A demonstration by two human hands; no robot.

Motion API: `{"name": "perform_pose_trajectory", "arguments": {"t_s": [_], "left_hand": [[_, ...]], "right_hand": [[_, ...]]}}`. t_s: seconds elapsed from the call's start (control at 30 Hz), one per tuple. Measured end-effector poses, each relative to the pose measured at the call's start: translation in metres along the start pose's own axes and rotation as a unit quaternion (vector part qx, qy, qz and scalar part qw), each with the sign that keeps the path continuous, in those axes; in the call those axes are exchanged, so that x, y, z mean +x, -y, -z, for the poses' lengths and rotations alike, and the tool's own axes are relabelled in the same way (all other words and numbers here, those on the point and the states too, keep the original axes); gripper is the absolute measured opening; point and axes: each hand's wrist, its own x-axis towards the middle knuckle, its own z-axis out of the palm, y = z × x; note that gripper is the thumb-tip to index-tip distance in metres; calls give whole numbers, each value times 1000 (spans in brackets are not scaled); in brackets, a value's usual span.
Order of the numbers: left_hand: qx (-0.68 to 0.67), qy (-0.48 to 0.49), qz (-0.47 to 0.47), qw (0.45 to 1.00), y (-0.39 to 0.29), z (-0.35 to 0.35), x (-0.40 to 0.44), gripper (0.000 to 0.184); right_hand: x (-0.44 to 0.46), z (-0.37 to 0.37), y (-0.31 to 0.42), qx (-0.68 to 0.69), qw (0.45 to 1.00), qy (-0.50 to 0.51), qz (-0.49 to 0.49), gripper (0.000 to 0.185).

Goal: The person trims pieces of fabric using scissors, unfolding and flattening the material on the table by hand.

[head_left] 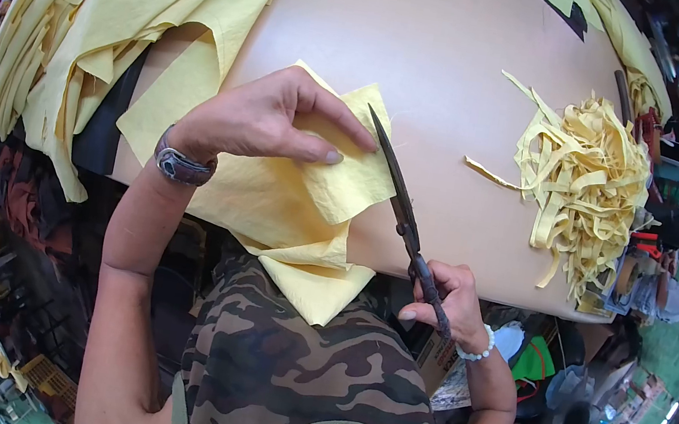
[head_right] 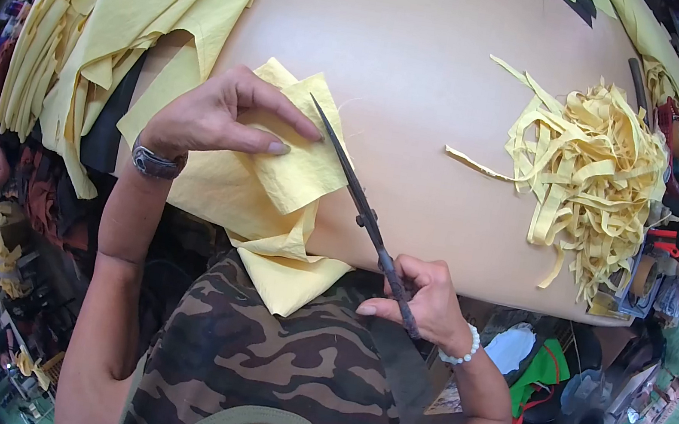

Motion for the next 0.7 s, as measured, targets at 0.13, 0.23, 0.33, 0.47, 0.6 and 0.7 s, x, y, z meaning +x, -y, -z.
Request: {"name": "perform_pose_trajectory", "arguments": {"t_s": [0.13, 0.23, 0.33, 0.47, 0.6, 0.7], "left_hand": [[-2, -2, 6, 1000, 1, 0, 0, 29], [-7, -1, 14, 1000, 1, 0, 0, 30], [-11, 4, 15, 1000, 2, -1, 0, 30], [-2, 6, 8, 1000, 1, -2, 0, 30], [13, 15, -8, 1000, 3, -6, 2, 30], [8, 14, 7, 1000, -1, -9, 2, 30]], "right_hand": [[-2, -1, 0, -9, 1000, -5, 2, 39], [-4, -2, -4, -12, 1000, -13, -12, 37], [-6, -2, -3, 5, 999, -18, -48, 38], [-2, 1, -3, 4, 1000, 2, 24, 42], [6, -2, -1, 28, 999, -7, 23, 44], [10, -2, -1, 22, 999, -7, 37, 44]]}}
